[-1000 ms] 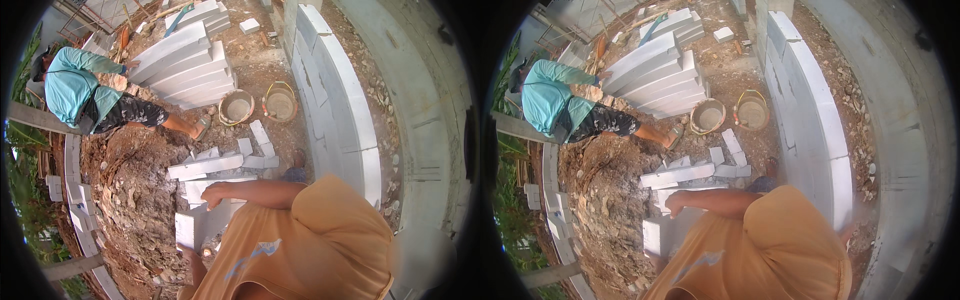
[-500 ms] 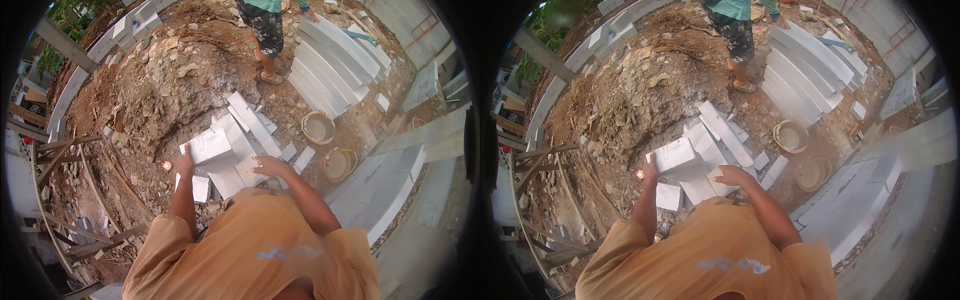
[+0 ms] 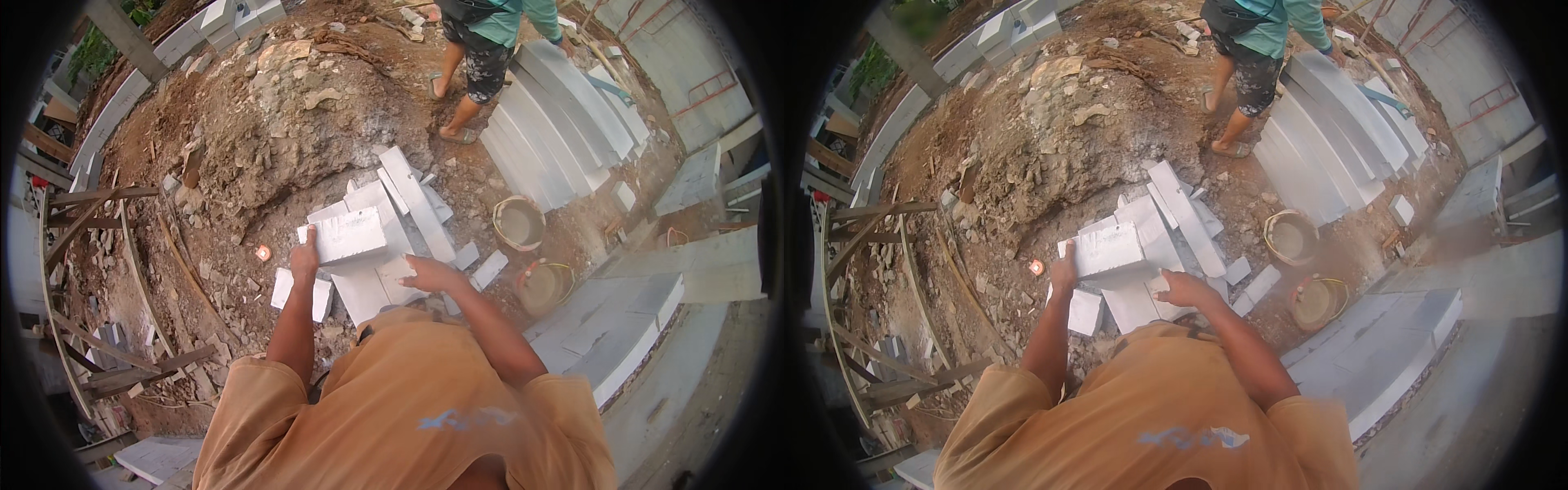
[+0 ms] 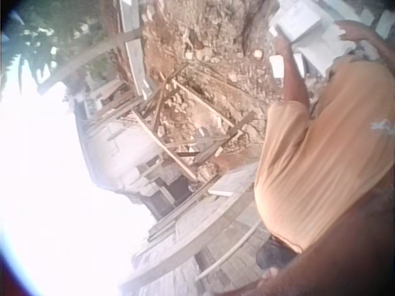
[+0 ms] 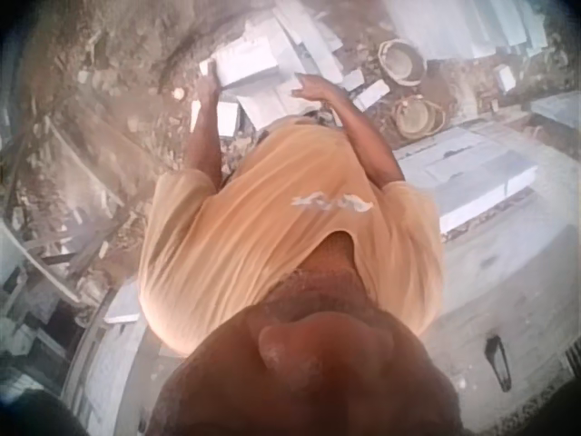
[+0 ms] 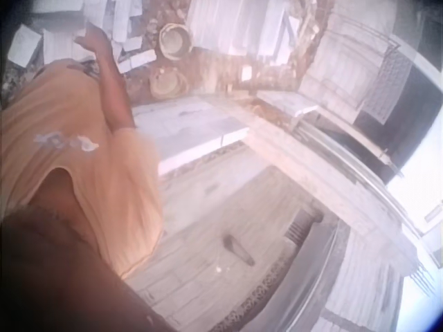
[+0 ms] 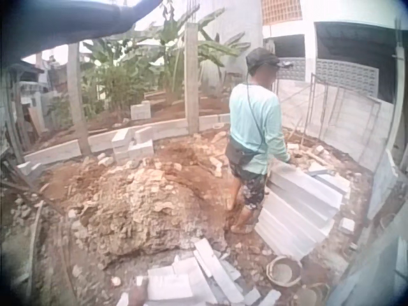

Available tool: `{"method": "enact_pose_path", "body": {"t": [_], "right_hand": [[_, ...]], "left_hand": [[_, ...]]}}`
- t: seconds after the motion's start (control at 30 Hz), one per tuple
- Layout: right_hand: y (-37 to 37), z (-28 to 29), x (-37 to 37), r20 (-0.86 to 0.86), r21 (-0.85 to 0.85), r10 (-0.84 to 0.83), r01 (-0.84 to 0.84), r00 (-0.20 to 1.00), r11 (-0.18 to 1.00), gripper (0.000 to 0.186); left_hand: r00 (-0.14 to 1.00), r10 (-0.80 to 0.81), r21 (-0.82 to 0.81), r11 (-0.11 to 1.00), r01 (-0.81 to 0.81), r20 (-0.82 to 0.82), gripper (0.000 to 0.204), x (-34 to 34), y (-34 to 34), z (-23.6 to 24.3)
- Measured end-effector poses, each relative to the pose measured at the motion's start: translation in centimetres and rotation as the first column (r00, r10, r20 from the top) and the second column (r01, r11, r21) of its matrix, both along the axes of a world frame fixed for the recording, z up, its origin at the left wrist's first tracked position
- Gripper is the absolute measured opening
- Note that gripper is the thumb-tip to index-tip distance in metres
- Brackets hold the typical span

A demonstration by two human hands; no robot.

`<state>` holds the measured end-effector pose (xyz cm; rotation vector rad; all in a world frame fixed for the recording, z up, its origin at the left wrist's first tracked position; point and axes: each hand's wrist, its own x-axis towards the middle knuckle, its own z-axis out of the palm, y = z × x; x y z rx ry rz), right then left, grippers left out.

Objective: The person applies mortar to a low wall using a trowel, then picks up white rectangular tiles and places them onto the wall. The person repeats this process, handling tiles and mortar to continue the installation.

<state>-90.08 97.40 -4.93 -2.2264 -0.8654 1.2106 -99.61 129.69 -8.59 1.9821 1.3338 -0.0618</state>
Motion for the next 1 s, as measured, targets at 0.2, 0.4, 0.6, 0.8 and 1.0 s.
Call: {"method": "enact_pose_path", "body": {"t": [0.2, 0.4, 0.6, 0.8, 1.0], "right_hand": [[6.0, 4.5, -0.1, 0.362, 0.123, -0.025, -0.021, 0.932, 0.992, 0.110], [8.9, 3.1, -1.0, 0.576, 0.133, 0.143, -0.265, 0.805, 0.955, 0.116], [7.3, 0.3, 0.7, 0.718, 0.093, 0.108, -0.248, 0.687, 0.964, 0.107], [5.2, -0.4, 6.4, 0.674, 0.145, 0.014, -0.152, 0.738, 0.978, 0.110], [2.0, -3.9, 15.9, 0.648, 0.209, -0.122, -0.021, 0.751, 0.978, 0.108]], "left_hand": [[0.998, -0.043, 0.031, 0.999, 0.041, 0.053, 0.098, -0.5, -1.3, 0.5], [0.980, -0.192, 0.075, 0.978, 0.196, -0.060, 0.092, 0.0, -4.8, 3.3], [0.964, -0.252, 0.061, 0.964, 0.257, -0.082, 0.091, 2.0, -7.8, 3.8], [0.969, 0.013, -0.062, 0.998, 0.002, 0.245, 0.100, 7.5, -11.5, 2.0], [0.947, 0.121, -0.184, 0.981, -0.068, 0.297, 0.100, 1.3, -18.3, -7.8]]}}
